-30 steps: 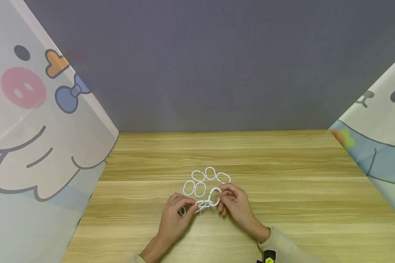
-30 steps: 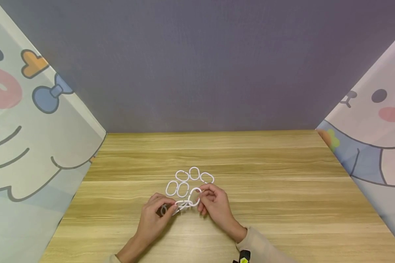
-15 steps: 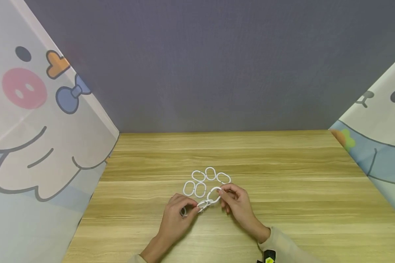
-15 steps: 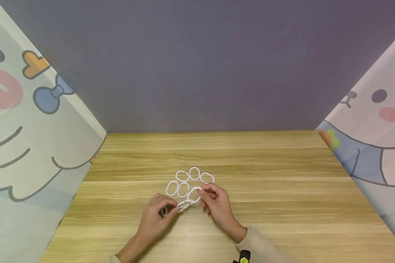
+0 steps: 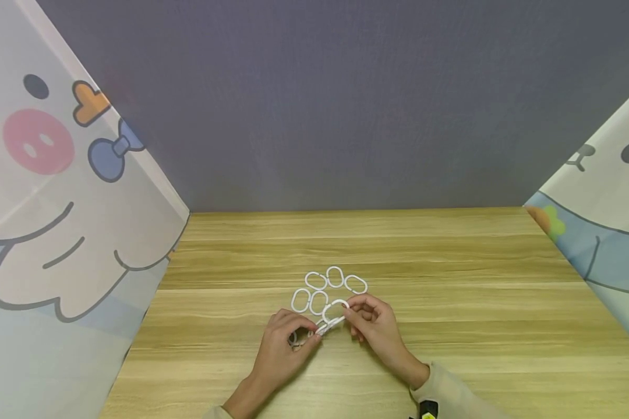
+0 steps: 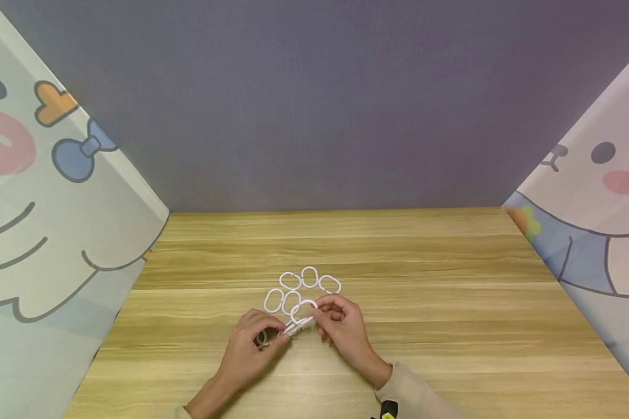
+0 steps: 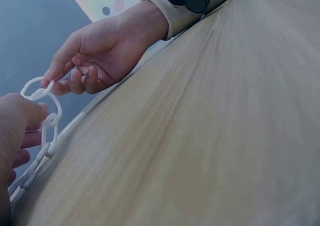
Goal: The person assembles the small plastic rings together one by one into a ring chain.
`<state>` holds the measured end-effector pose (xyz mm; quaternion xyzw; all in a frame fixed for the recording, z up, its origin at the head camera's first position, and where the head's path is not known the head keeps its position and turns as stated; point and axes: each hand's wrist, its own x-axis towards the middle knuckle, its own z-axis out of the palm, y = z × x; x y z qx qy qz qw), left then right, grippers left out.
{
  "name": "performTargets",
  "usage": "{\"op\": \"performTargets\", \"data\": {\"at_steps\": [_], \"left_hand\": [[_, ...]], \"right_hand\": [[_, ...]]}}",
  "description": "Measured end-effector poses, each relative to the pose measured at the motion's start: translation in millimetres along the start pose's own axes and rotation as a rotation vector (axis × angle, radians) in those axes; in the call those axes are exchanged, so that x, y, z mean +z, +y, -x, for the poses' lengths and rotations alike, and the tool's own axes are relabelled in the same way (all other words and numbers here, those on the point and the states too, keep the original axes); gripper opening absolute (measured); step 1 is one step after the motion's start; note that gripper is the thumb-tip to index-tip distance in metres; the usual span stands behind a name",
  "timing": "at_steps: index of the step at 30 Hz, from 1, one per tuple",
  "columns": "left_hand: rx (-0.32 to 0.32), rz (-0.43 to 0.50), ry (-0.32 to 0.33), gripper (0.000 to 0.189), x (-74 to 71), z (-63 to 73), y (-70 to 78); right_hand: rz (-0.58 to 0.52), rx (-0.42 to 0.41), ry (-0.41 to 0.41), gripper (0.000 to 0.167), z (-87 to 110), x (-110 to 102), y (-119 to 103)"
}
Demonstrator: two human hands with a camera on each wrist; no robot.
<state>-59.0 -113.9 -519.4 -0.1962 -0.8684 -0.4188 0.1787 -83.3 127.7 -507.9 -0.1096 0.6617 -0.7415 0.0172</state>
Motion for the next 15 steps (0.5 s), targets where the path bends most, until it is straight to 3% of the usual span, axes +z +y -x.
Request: {"op": "performTargets", "data": {"at_steps": [4,10,15], "left_hand": [[0.01,0.03,0.002,0.024,-0.1,0.5,-0.2],[0.053,0.071,0.069,0.017,0.3,1.1,-1.8],[0.038,0.096,0.084,0.016,-0.3,0.7,-1.1]], "right_hand": [[0.009,-0.009,-0.008,0.013,1.3,1.5,-0.1],[0.025,-0.016,-0.05,0.012,2.8,4.1,1.2],[-0.003,-0.028,-0.108,0.011,4.2,5.1,2.1]]}}
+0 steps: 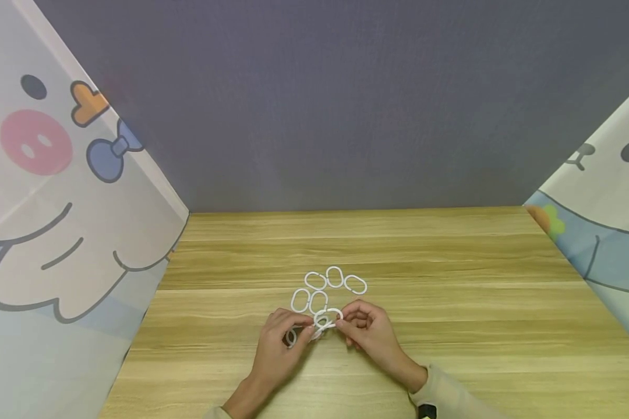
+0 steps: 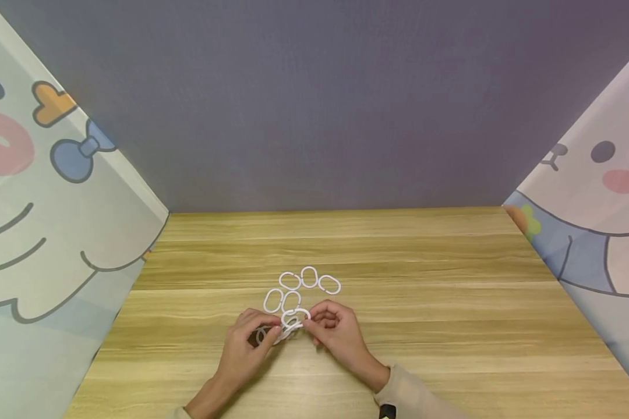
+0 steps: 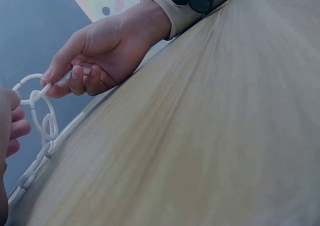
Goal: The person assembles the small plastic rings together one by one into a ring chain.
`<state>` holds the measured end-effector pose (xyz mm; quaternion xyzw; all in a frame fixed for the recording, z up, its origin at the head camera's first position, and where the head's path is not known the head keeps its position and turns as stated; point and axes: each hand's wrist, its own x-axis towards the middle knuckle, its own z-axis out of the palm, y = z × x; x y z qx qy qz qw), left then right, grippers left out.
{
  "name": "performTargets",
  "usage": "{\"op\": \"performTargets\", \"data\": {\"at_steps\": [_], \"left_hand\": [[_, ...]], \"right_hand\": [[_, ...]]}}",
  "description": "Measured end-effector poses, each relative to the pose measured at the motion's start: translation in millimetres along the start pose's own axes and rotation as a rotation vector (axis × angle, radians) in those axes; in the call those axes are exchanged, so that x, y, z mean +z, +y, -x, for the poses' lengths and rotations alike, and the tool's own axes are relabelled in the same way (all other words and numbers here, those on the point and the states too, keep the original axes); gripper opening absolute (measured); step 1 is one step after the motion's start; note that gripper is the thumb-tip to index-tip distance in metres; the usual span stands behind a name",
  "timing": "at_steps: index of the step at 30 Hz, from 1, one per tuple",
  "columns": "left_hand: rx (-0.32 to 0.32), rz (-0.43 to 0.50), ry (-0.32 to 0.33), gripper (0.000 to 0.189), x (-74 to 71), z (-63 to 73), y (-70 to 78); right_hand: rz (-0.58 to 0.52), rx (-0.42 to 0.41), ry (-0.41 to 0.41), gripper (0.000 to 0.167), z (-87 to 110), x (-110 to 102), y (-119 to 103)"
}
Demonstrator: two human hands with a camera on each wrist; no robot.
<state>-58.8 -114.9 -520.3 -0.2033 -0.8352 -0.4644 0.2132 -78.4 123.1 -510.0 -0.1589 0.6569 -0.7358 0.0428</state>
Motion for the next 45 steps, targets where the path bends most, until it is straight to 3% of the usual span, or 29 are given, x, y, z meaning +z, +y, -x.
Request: {"op": "performTargets", "data": {"at_steps": [13,24,33,41,45], "left_hand": [[0.015,0.057,0.019,0.01,-0.6,-0.8,-1.5],[0.017,0.066,0.017,0.018,-1.3,-0.4,-1.7],[-0.016,0.157,0.036,0.015,-1.5,-2.7,0.9],[0.008,0.165,0.053,0.017,-0.3,-3.1,2.0],[0.012,0.167,0.06,0.017,0.1,-2.7,2.7]], "right_hand": [[0.019,-0.014,-0.098,0.009,0.1,0,2],[0.048,-0.046,-0.155,0.007,-0.8,0,4],[0.115,-0.084,-0.087,0.01,-6.0,-9,2],[0.145,-0.172,-0.065,0.008,-14.7,-23,-3],[0.187,-0.172,-0.008,0.006,-19.9,-32,-6]]}}
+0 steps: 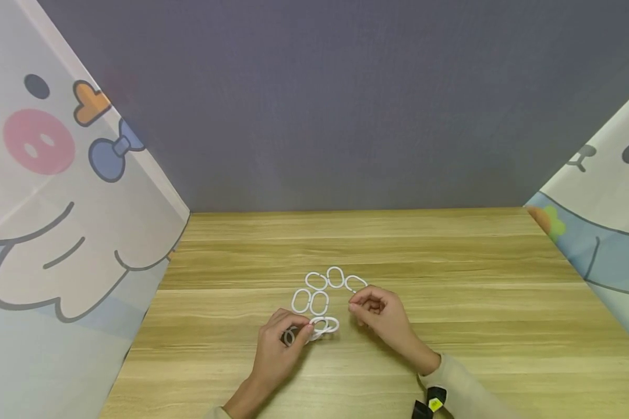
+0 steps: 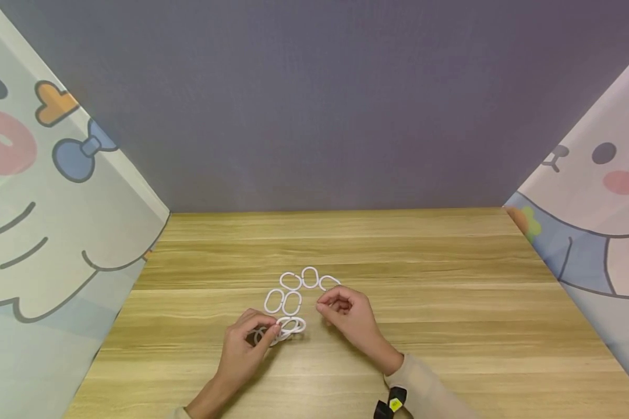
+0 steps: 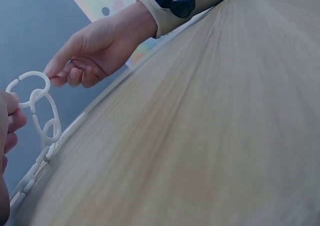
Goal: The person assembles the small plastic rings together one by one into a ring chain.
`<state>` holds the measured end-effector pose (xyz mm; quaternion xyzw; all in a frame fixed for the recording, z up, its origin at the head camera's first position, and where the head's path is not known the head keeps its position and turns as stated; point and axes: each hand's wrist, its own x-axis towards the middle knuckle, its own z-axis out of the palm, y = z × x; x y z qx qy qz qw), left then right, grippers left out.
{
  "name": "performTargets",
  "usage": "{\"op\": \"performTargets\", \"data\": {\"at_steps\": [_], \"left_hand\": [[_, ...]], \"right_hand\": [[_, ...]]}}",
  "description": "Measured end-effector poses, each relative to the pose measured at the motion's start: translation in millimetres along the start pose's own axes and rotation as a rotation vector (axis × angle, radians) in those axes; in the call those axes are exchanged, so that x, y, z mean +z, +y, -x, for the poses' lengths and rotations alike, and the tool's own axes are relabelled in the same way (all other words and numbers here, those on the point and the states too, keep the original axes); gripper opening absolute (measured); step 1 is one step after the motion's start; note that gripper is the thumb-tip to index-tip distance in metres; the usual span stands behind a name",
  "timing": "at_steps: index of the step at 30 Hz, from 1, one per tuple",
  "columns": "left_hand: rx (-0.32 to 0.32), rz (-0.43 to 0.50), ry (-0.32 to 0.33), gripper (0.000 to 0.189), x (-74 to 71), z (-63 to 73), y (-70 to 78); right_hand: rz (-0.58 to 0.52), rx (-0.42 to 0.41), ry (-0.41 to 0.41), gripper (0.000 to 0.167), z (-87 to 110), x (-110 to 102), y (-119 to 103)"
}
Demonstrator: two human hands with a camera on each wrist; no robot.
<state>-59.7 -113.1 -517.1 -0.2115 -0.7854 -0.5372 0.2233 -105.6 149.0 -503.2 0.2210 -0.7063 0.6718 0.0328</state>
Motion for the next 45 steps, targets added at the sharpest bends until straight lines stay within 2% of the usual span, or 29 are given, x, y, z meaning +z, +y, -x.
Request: {"op": "performTargets", "data": {"at_steps": [6,15,18,21,27,36,40,45], "left_hand": [[-0.002,-0.003,0.0,0.017,-0.2,-0.4,0.7],[-0.021,-0.013,-0.009,0.016,-0.8,-0.6,1.2],[-0.017,-0.02,-0.009,0.016,-0.7,-0.3,0.9],[-0.015,-0.022,-0.009,0.017,-0.7,-0.2,0.8],[-0.017,-0.017,-0.009,0.017,-0.6,-0.6,1.2],[-0.016,-0.011,-0.007,0.018,-0.4,-1.1,1.1],[-0.019,-0.014,-0.007,0.018,-0.5,-0.8,1.2],[-0.017,-0.018,-0.003,0.02,-0.1,-0.9,1.2]], "right_hand": [[0.072,0.051,0.088,0.007,-7.6,-14,5],[0.11,0.097,0.137,0.008,-12.0,-24,12],[0.16,0.088,0.155,0.01,-11.7,-24,14],[0.242,0.042,0.172,0.013,-11.6,-24,16],[0.405,-0.035,0.178,0.018,-12.2,-26,17],[0.633,0.009,0.15,0.02,-12.2,-27,22],[0.692,0.031,0.127,0.02,-12.2,-26,22],[0.717,0.013,0.134,0.021,-11.3,-26,22]]}}
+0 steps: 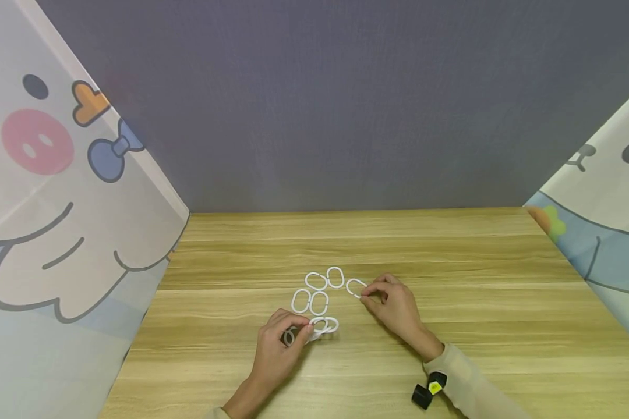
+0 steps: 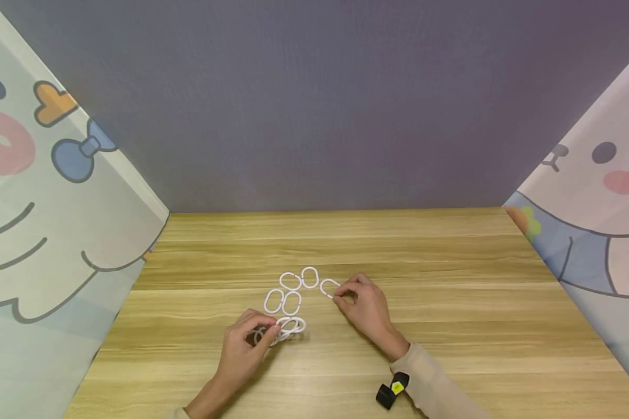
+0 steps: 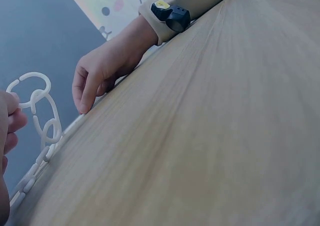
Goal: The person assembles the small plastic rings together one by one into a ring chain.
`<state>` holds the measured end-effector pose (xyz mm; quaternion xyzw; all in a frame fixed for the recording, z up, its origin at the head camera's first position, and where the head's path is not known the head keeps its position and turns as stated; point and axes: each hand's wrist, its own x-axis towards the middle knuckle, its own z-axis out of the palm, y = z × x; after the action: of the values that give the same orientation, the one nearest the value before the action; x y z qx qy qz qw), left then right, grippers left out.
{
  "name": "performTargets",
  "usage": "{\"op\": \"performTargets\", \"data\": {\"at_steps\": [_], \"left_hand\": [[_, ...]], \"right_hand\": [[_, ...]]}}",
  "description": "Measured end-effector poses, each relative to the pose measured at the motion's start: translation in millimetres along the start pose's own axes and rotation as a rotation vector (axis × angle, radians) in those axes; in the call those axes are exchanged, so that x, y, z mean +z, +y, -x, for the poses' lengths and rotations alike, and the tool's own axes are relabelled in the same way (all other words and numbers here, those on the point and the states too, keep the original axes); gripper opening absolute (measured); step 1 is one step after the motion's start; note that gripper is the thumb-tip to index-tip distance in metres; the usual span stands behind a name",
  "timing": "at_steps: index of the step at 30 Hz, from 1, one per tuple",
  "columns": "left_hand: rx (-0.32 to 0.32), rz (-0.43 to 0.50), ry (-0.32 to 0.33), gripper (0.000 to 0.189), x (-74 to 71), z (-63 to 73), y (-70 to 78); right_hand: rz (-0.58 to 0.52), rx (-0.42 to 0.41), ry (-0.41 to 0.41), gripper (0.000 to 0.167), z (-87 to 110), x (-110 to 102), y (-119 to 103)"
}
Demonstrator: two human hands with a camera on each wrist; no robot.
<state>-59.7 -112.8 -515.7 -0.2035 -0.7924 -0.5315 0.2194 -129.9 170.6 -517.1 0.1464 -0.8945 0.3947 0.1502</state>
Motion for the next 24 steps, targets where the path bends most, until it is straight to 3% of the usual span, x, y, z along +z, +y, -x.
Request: {"op": "performTargets", "data": {"at_steps": [7,14,24], "left_hand": [[-0.007,0.005,0.005,0.018,0.2,-0.2,0.5],[-0.009,0.005,0.006,0.018,0.0,-0.6,1.2],[0.0,0.01,0.003,0.022,0.2,-0.1,0.9]], "right_hand": [[-0.002,-0.061,-0.002,0.027,1.3,0.8,0.4],[-0.071,-0.101,-0.03,0.029,0.7,2.4,2.4],[-0.045,-0.058,-0.061,0.038,-1.4,-0.7,0.7]]}}
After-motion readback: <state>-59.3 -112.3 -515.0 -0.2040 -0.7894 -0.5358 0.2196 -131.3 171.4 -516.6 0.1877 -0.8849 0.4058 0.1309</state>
